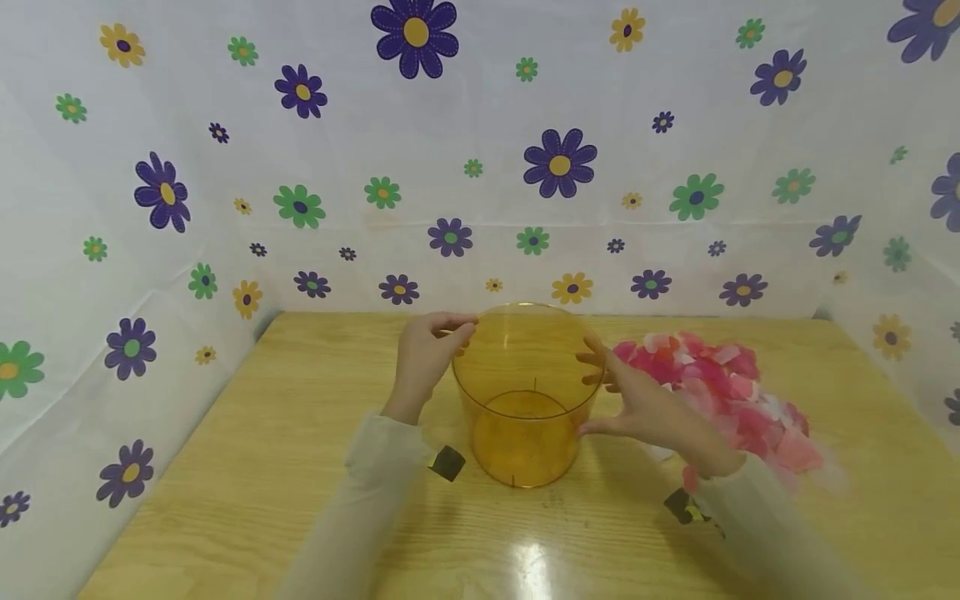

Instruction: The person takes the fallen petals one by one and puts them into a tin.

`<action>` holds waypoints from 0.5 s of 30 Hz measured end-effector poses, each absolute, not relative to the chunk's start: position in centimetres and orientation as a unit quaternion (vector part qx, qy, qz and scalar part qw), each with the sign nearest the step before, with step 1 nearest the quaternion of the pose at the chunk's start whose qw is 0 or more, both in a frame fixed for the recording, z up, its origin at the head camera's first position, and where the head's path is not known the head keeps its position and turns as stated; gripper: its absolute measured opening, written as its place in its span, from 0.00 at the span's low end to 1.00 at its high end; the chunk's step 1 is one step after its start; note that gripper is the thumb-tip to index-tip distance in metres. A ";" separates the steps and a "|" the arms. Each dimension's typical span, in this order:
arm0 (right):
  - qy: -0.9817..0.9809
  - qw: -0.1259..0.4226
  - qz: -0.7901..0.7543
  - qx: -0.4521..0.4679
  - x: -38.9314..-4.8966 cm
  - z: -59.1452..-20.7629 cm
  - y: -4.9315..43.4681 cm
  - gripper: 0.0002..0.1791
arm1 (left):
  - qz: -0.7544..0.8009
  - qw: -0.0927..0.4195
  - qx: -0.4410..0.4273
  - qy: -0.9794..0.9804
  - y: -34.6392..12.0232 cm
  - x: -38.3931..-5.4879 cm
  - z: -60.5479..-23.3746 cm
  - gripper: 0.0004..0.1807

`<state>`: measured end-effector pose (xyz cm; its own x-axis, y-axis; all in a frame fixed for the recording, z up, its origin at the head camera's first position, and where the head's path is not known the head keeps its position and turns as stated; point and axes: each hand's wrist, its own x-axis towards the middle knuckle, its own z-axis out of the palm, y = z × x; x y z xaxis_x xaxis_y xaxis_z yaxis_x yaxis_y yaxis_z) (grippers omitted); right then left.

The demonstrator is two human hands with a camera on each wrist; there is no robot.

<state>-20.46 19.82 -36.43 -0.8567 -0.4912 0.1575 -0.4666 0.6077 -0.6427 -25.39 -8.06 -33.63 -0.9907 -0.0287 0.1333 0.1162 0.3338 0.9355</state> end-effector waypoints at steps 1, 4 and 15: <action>0.899 0.020 -0.350 -0.263 -20.5 -36.3 20.1 0.58 | -0.581 0.066 -0.021 -0.811 -8.0 -25.3 -33.7 0.10; 0.909 0.029 -0.342 -0.237 -20.8 -35.6 21.6 0.51 | -0.591 0.073 -0.009 -0.803 -7.6 -25.2 -33.8 0.11; 0.952 0.029 -0.279 -0.121 -23.1 -33.3 29.7 0.33 | -0.631 0.047 0.001 -0.775 -7.3 -25.6 -34.3 0.12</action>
<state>-23.08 29.70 -33.34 -0.9689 -0.2472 0.0115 -0.2144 0.8152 -0.5380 -25.63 -7.35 -34.30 -0.9955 -0.0608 0.0721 0.0583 0.2043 0.9772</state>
